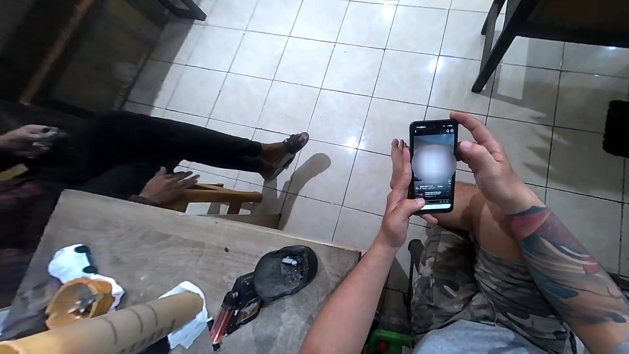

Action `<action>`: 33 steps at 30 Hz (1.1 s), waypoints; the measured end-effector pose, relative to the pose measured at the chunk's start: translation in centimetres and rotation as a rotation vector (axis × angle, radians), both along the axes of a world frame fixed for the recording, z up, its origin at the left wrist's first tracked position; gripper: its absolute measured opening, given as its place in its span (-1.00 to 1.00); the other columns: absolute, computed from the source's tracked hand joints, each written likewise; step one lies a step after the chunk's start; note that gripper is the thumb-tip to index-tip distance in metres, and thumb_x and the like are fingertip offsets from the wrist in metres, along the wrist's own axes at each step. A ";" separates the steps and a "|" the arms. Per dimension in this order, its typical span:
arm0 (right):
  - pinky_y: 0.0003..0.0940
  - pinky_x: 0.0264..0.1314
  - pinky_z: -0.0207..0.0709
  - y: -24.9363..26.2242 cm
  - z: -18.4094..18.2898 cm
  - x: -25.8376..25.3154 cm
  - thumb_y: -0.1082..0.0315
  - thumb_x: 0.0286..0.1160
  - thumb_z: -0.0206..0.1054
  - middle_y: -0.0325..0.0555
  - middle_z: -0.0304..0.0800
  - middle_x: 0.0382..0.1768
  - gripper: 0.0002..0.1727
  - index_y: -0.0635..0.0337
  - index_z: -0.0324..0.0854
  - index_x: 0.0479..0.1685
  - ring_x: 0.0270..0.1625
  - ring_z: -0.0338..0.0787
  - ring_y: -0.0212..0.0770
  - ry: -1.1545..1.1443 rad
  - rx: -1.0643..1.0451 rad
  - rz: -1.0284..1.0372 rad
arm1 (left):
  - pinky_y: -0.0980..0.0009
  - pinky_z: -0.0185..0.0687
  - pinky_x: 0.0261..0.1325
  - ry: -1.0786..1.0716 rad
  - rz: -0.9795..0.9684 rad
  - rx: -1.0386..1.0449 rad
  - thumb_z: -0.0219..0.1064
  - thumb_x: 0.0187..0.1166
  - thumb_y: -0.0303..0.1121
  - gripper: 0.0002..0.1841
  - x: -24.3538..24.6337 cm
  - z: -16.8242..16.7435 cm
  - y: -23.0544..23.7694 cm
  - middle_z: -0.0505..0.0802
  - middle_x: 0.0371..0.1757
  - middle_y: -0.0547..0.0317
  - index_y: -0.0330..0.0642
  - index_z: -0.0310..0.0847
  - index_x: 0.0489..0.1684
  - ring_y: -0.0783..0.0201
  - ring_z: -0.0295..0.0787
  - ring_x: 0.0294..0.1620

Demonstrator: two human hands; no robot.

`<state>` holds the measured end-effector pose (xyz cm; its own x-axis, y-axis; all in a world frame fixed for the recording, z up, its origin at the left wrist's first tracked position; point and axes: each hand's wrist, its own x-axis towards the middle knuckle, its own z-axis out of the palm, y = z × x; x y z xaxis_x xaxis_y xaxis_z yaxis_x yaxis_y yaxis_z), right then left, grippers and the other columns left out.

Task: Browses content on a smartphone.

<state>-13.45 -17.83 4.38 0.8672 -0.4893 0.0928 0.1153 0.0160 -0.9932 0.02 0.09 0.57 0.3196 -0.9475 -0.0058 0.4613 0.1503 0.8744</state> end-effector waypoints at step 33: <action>-0.21 0.07 0.77 0.0 -0.3 0.1 0.17 0.83 -0.14 -0.01 0.80 0.17 -0.40 -0.17 0.02 0.86 0.04 0.85 -0.14 -0.011 -0.004 0.001 | 0.06 0.83 -0.45 -0.002 0.005 0.001 0.07 0.56 -0.36 -0.11 0.0 0.0 0.1 0.39 0.69 -0.04 0.50 -0.30 0.92 0.00 0.81 0.05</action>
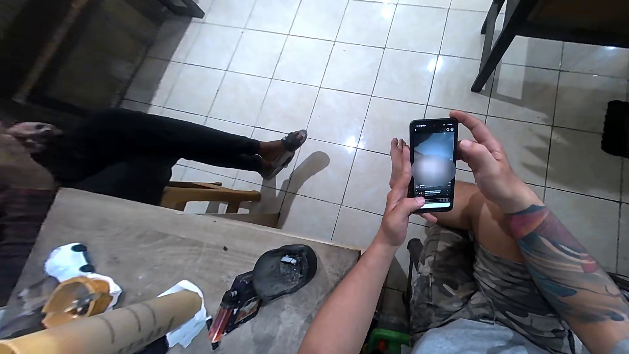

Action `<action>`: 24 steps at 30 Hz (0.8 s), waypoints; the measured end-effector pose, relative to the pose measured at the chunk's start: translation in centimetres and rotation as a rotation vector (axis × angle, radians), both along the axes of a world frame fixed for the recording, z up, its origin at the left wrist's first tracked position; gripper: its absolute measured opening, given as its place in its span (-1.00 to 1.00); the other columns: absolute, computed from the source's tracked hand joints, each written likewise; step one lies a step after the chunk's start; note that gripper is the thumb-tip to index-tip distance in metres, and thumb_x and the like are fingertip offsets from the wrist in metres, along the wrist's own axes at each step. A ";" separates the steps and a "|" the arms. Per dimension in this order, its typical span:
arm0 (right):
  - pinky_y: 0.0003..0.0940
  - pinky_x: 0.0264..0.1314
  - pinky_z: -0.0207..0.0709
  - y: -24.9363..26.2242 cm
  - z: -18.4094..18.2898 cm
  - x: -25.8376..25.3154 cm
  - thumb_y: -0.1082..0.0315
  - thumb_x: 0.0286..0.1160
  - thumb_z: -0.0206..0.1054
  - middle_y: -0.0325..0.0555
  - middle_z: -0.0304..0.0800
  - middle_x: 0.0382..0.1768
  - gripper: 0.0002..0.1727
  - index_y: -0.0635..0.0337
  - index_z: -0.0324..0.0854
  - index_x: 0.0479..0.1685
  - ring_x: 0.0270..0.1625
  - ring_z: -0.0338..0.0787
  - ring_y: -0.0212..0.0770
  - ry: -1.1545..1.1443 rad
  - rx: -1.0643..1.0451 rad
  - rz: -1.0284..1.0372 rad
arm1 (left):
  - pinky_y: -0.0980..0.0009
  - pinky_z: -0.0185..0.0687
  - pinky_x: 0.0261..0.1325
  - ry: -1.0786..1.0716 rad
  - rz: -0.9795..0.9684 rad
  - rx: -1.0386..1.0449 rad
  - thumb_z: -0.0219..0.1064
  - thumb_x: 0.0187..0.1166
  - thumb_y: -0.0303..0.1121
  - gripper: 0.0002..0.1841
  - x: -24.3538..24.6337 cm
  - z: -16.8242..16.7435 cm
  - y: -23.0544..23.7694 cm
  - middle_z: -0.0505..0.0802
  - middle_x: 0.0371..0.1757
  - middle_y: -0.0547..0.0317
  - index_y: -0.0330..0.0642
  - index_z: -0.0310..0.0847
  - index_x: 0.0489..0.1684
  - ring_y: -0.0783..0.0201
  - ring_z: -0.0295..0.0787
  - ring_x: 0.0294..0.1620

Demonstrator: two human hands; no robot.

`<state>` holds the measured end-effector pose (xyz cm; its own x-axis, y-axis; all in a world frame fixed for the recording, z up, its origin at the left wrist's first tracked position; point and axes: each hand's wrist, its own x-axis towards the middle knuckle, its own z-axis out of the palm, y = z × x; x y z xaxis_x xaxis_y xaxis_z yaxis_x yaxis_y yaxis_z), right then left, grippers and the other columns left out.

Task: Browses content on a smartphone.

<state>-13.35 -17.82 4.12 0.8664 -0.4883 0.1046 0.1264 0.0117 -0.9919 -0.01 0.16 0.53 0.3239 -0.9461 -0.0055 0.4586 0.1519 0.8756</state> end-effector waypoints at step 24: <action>-0.18 0.24 0.72 -0.4 0.1 0.8 0.19 0.83 -0.12 0.01 0.79 0.20 -0.39 -0.08 0.02 0.87 0.13 0.83 -0.16 0.001 0.002 -0.008 | 0.07 0.84 -0.43 0.003 -0.005 -0.005 0.07 0.58 -0.34 -0.12 0.0 0.1 0.0 0.37 0.71 -0.02 0.48 -0.30 0.93 0.02 0.81 0.08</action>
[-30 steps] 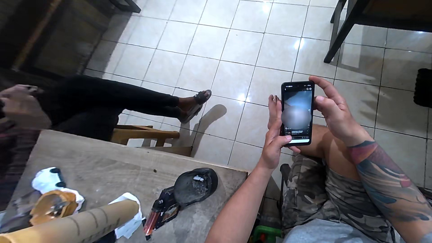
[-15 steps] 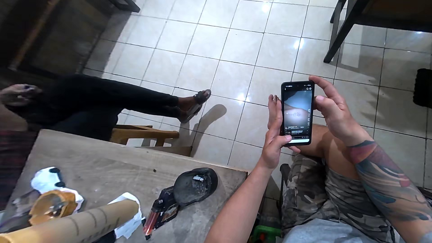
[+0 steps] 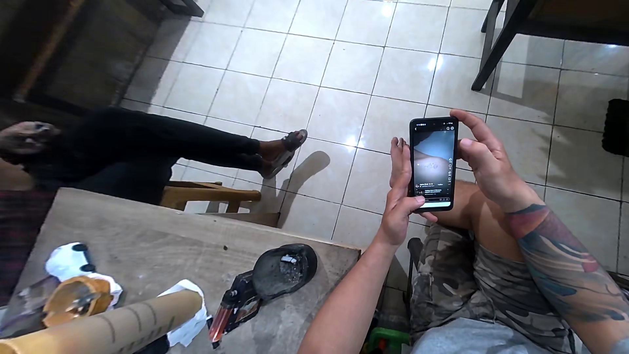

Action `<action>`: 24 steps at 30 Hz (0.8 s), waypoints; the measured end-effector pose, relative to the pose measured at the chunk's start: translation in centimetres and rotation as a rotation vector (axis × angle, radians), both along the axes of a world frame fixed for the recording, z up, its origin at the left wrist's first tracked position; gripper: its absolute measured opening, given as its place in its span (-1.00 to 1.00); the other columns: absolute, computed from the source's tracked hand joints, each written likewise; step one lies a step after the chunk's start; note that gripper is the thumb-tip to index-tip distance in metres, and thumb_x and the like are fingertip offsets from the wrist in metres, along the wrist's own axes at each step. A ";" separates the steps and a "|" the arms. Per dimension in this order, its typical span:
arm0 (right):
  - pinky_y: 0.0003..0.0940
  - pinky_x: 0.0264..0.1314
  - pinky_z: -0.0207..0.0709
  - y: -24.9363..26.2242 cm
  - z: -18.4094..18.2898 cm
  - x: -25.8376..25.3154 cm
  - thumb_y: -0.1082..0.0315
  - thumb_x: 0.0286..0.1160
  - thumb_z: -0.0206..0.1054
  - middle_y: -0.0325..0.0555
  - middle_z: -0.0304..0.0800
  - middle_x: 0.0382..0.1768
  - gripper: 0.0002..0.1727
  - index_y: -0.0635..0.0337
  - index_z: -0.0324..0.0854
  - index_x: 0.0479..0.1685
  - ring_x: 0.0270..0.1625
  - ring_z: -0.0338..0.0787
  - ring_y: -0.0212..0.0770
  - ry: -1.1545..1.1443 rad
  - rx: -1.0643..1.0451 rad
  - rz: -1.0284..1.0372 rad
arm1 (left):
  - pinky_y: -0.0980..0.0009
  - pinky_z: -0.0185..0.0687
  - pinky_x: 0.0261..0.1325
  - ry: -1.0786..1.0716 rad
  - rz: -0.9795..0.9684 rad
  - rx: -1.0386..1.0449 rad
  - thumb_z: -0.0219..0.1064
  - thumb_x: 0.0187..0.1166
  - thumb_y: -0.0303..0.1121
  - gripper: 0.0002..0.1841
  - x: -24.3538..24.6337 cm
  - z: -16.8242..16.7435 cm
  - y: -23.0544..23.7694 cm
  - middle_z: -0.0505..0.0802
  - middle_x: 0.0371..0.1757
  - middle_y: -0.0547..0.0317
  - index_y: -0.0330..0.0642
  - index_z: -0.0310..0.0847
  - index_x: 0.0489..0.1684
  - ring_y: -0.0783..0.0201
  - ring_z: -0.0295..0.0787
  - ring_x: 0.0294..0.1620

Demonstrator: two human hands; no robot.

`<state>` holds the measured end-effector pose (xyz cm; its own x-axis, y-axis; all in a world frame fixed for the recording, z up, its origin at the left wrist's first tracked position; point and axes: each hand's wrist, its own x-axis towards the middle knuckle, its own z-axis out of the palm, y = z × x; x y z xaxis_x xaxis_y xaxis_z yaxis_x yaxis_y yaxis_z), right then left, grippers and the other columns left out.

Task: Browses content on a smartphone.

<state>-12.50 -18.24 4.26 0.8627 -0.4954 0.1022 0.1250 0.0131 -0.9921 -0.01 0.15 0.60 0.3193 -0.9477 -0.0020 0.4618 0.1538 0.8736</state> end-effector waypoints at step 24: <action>-0.17 0.25 0.72 -0.1 0.1 0.1 0.20 0.82 -0.12 0.02 0.79 0.21 -0.38 -0.05 0.02 0.87 0.13 0.83 -0.15 -0.002 0.007 0.005 | 0.06 0.83 -0.44 0.007 -0.006 -0.008 0.06 0.58 -0.31 -0.14 0.0 0.0 -0.1 0.34 0.74 -0.01 0.48 -0.30 0.93 0.00 0.79 0.10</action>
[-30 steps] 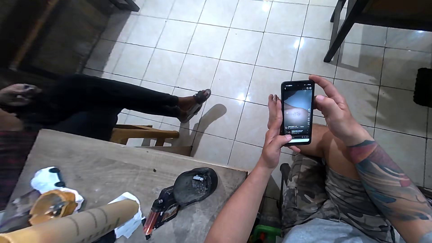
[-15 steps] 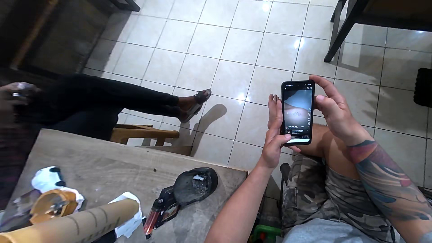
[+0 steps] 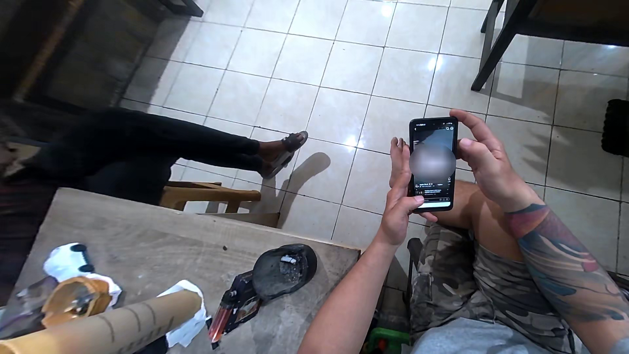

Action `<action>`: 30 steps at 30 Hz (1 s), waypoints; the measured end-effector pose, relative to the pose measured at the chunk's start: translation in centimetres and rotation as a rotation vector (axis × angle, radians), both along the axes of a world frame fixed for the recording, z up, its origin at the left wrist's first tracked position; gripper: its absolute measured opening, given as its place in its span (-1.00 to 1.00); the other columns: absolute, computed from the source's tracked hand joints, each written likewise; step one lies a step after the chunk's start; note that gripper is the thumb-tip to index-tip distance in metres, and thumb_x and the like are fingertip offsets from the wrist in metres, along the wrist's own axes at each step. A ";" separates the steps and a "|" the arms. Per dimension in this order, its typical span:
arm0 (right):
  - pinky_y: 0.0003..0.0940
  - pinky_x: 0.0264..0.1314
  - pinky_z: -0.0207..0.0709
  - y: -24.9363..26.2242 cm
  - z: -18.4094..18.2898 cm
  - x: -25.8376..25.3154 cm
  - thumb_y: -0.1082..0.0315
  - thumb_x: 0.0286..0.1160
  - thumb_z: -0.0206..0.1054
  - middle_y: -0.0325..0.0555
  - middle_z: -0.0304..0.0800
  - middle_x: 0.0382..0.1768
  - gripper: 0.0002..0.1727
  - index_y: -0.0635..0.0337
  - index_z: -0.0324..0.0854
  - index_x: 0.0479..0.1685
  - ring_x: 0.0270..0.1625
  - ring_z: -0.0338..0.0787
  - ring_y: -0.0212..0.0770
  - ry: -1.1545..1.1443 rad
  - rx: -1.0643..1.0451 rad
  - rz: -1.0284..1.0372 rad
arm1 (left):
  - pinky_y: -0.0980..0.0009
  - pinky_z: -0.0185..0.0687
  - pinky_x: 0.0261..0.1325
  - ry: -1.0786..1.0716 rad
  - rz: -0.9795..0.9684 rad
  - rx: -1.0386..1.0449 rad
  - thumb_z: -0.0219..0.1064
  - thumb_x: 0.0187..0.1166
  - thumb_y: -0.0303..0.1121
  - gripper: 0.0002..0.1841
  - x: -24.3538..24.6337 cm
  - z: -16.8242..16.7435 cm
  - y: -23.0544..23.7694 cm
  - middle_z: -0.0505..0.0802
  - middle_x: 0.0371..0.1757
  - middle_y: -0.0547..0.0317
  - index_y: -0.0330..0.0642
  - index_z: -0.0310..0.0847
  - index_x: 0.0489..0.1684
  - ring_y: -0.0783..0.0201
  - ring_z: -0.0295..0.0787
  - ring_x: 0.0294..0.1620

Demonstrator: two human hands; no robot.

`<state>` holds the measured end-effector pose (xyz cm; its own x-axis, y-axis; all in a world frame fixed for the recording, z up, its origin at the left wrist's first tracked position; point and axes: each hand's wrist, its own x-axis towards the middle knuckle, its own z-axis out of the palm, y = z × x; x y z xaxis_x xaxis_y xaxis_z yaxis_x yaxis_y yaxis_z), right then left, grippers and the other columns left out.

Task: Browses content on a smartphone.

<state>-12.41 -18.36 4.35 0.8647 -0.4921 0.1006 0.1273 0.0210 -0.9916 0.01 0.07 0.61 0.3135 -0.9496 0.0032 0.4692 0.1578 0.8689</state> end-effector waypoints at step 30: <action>-0.18 0.26 0.72 0.1 0.0 -0.1 0.17 0.82 -0.08 0.00 0.80 0.21 -0.38 -0.07 0.03 0.86 0.16 0.83 -0.16 0.005 0.002 -0.004 | 0.09 0.82 -0.47 0.014 0.006 -0.001 0.14 0.54 -0.26 -0.12 -0.1 0.2 0.0 0.38 0.71 0.00 0.46 -0.26 0.93 0.03 0.80 0.06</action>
